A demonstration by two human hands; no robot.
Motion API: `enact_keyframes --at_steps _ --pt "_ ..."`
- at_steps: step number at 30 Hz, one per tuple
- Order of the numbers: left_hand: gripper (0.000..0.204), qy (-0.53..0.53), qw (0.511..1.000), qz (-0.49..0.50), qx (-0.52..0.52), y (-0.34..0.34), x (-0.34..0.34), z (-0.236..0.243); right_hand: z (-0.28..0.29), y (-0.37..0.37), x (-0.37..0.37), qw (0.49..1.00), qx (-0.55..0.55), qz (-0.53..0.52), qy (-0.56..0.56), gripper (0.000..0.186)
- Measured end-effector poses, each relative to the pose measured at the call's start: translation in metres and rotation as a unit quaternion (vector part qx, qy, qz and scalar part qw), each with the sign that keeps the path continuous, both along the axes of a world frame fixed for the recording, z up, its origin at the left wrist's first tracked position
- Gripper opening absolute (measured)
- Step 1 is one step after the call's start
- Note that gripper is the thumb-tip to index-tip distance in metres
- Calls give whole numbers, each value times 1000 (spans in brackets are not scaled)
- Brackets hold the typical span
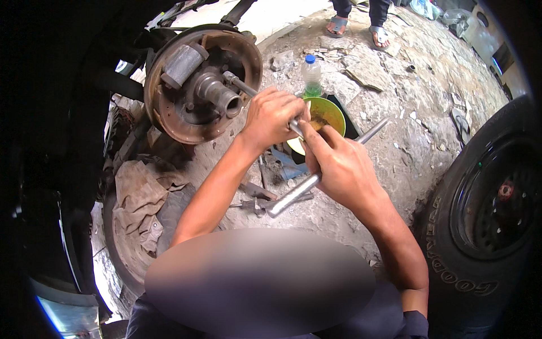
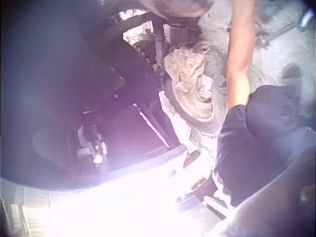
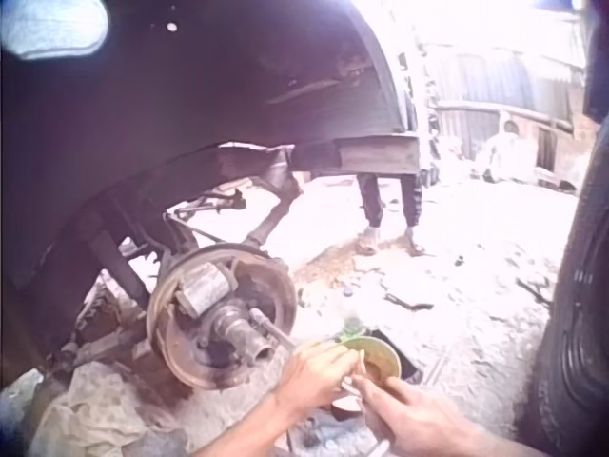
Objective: The person works on a vehicle brake assembly, using a socket wrench and a long metal rod to adjust components.
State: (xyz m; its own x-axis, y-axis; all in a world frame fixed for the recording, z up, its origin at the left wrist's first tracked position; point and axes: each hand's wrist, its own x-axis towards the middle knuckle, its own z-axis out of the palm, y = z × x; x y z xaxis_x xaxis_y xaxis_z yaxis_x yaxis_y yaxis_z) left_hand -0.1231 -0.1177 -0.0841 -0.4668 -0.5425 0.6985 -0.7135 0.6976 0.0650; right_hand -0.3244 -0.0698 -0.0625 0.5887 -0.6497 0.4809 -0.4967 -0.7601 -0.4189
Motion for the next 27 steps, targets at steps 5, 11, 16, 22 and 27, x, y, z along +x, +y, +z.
enact_keyframes --at_steps 5,11,16,22,27 --pt "23 41 998 15 -52 -5 1 8 21 -5 4 996 -70 6 51 46" --pt "25 63 990 32 -119 -14 -3 13 33 -3 3 994 -99 14 46 44" --pt "22 97 987 14 -125 -18 1 17 45 -13 6 978 -171 34 110 41" --pt "33 150 975 8 -164 -18 1 22 65 -13 15 923 -295 73 238 40" --pt "27 140 985 66 -80 5 9 -10 24 -1 18 947 -220 45 230 51"
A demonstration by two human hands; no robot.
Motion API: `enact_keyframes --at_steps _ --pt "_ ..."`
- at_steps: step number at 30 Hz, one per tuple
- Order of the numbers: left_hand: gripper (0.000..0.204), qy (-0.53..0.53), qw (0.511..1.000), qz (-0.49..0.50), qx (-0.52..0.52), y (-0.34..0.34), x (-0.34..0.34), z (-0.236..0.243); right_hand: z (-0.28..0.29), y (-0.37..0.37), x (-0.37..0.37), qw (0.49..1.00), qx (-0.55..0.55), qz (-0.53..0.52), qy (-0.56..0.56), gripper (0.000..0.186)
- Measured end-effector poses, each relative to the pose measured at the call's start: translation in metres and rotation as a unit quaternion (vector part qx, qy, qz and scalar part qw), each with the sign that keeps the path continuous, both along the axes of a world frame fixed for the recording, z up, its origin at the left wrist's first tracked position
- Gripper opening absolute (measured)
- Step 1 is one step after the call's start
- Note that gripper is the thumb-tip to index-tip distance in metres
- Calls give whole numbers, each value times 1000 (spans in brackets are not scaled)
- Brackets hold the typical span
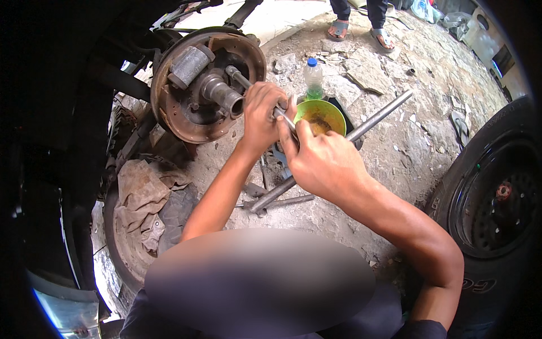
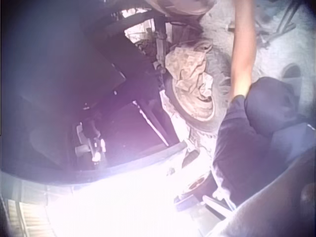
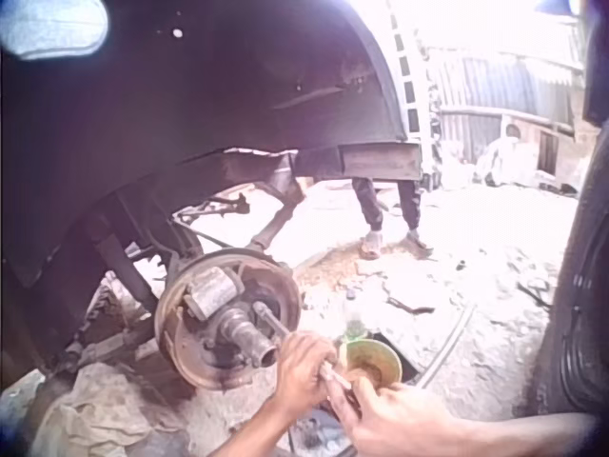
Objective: The person works on a vehicle brake assembly, using a socket wrench and a long metal rod to adjust components.
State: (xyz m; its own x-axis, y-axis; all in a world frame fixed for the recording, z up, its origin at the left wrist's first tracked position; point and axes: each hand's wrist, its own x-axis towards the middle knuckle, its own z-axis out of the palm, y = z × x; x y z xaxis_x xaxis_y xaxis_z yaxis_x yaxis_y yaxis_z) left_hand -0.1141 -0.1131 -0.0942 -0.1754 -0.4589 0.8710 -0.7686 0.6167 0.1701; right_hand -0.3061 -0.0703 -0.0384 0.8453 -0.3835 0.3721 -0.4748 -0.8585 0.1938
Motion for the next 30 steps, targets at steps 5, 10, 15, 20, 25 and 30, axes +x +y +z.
enact_keyframes --at_steps 5,10,15,20,25,30 --pt "72 89 984 -133 76 73 -1 -42 -6 -6 -8 998 43 -6 -43 52" --pt "59 217 940 -263 -22 94 -38 -8 12 -26 -11 990 85 24 -106 51" --pt "30 131 944 -303 2 71 -49 45 -3 -28 -16 972 160 12 -172 54" --pt "32 41 963 -180 194 39 -78 85 -68 8 29 578 579 69 -571 35" --pt "46 -200 895 -79 391 -13 -128 93 -93 0 13 495 660 -14 -566 29" --pt "56 -193 897 -50 396 -28 -132 91 -44 15 13 276 773 -44 -570 11"
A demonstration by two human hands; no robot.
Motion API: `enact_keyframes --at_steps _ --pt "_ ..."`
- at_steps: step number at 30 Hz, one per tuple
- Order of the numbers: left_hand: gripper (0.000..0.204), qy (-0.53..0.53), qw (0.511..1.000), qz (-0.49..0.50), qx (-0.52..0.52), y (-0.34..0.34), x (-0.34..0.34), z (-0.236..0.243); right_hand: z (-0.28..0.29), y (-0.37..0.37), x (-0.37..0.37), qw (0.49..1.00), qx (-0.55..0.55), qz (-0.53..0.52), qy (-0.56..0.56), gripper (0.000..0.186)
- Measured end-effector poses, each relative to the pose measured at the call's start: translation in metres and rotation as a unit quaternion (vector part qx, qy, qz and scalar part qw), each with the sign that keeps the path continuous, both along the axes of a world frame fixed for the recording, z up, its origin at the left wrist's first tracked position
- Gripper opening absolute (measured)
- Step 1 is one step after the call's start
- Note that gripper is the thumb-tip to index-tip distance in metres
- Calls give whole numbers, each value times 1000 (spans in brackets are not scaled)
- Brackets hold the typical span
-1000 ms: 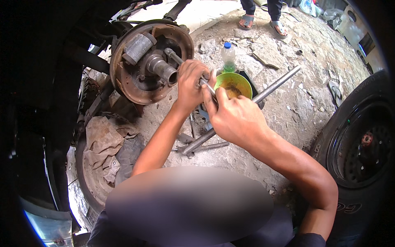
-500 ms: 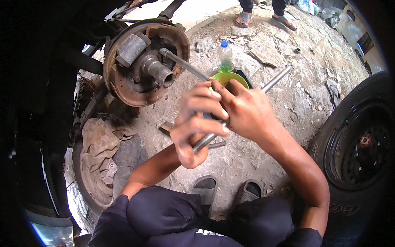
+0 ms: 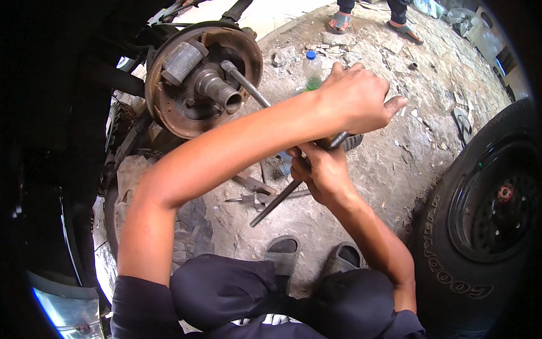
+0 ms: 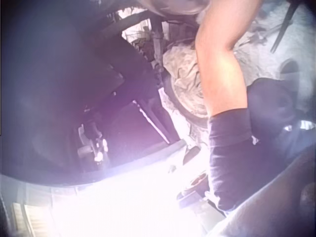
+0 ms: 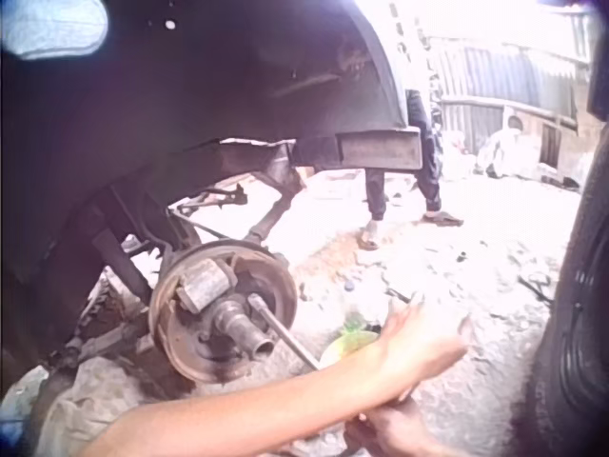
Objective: The person works on a vehicle brake assembly, using a socket wrench and a long metal rod to adjust components.
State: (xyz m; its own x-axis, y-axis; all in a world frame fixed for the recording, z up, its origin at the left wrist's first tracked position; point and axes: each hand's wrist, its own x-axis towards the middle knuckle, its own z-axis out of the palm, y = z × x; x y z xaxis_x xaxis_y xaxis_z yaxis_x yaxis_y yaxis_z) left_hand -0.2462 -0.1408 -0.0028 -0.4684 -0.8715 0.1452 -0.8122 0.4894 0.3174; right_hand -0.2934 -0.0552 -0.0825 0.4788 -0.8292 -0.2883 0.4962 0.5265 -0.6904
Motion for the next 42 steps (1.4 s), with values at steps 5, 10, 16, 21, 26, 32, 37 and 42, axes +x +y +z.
enact_keyframes --at_steps 5,10,16,21,26,32,37,42 --pt "54 275 938 -142 -154 44 51 8 16 15 -27 915 -310 25 258 20" --pt "25 451 862 -168 -158 84 81 -24 6 -11 -26 638 -659 -27 397 42" --pt "45 479 857 -66 -179 82 92 -61 31 -25 -27 510 -690 2 514 28" --pt "59 542 803 -115 -219 87 93 -84 42 -31 -28 407 -752 -31 517 27" --pt "83 562 781 -60 -267 118 84 -95 66 -32 -26 360 -762 -15 537 42" --pt "64 620 714 -105 -309 121 69 -71 78 -29 -19 270 -792 46 546 44" --pt "44 512 798 -44 -314 130 75 -96 85 -41 -22 186 -818 38 543 44" --pt "30 499 805 -13 -320 127 77 -100 63 -40 -25 272 -789 45 549 51"
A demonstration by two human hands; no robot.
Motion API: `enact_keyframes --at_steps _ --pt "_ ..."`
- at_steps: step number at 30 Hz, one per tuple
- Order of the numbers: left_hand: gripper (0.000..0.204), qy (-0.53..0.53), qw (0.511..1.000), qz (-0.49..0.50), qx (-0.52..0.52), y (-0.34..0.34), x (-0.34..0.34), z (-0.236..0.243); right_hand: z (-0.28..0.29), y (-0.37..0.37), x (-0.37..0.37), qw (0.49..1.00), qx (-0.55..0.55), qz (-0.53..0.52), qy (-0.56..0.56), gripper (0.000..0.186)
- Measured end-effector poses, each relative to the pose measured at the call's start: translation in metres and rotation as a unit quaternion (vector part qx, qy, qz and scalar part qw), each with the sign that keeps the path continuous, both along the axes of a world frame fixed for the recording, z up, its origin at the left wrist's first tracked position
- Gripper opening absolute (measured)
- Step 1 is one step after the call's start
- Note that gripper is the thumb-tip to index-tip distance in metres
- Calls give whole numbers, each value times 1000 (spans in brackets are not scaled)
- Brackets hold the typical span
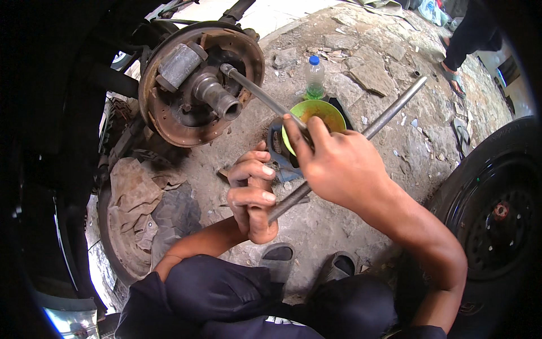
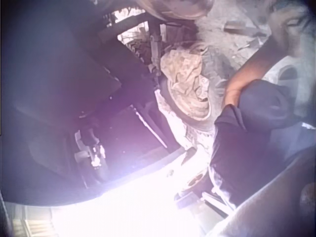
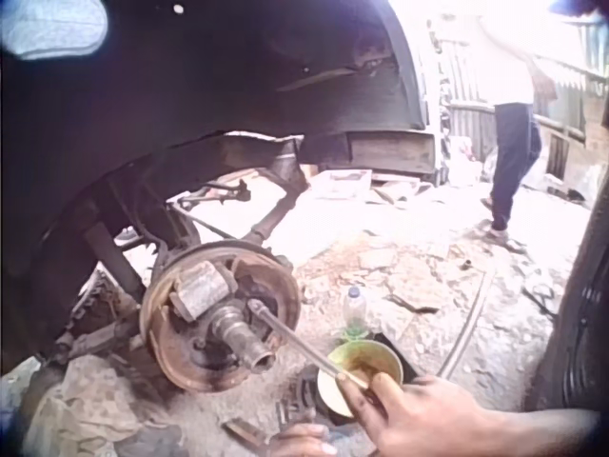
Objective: The person works on a vehicle brake assembly, using a socket wrench and a long metal rod to adjust components.
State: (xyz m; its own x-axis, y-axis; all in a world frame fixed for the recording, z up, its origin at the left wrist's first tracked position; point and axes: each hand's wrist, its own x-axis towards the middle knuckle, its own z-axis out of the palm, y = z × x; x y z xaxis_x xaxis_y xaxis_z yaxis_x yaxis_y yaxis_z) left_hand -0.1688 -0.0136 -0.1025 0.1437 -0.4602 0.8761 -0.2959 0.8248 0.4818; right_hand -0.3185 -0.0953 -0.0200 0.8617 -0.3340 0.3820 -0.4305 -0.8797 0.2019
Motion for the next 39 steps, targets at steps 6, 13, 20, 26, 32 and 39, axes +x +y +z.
enact_keyframes --at_steps 6,13,20,26,32,39 --pt "21 -7 997 -78 -14 -17 -5 49 -28 2 11 968 213 -45 -127 56" --pt "27 -190 957 -138 171 -82 -59 99 -78 8 -8 871 336 -10 -358 42" --pt "26 -268 926 -17 264 -128 -74 105 -60 19 17 378 758 -28 -531 10" --pt "30 -249 932 8 264 -127 -76 109 -50 24 20 456 713 -71 -528 10" --pt "22 -88 980 -133 117 -47 -55 103 -61 57 10 717 478 1 -507 27" --pt "22 -134 983 -128 20 -3 -9 60 -47 16 -18 955 195 -12 -224 45"
